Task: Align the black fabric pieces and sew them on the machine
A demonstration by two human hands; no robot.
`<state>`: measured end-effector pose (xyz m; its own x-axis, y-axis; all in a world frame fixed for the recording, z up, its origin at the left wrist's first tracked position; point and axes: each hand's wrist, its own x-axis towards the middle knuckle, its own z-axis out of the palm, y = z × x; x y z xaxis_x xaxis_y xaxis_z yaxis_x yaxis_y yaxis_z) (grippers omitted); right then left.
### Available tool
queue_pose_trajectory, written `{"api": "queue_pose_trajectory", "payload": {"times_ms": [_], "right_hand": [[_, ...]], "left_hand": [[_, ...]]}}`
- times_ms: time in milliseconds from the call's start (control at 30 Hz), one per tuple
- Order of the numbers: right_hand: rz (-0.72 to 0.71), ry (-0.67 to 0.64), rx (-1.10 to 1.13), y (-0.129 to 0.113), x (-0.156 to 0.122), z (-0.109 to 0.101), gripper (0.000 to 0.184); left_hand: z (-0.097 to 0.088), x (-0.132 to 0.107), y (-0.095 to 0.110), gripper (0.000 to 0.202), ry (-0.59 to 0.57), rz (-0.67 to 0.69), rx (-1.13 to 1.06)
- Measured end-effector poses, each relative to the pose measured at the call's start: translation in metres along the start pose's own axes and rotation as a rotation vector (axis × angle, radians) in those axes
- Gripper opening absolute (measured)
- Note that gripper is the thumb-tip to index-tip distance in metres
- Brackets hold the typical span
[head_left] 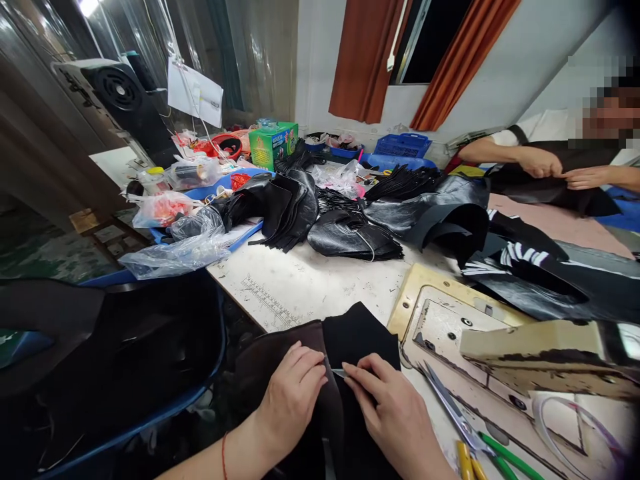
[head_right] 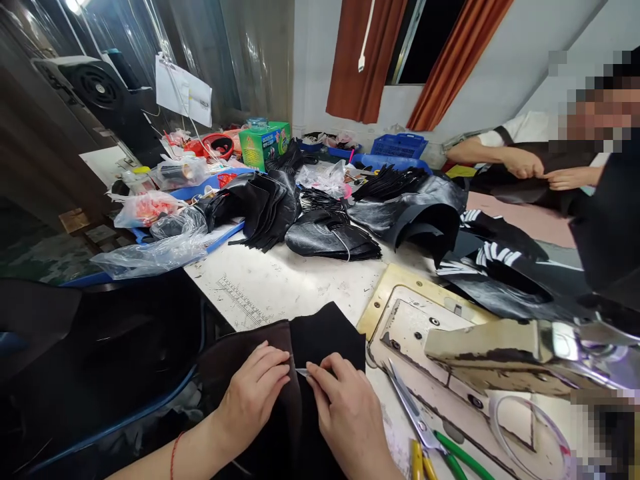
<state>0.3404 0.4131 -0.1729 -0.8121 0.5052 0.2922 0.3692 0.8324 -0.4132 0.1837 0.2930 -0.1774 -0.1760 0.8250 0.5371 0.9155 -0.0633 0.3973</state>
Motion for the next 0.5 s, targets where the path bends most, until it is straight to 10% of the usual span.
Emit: {"api": "queue_pose_trajectory", "payload": {"times_ms": [500], "right_hand": [[0.231,-0.164,0.313,-0.002,0.008,-0.004,0.024]], "left_hand": [[-0.012,0.019,-0.001,0.023,-0.191,-0.140,-0.112]]}}
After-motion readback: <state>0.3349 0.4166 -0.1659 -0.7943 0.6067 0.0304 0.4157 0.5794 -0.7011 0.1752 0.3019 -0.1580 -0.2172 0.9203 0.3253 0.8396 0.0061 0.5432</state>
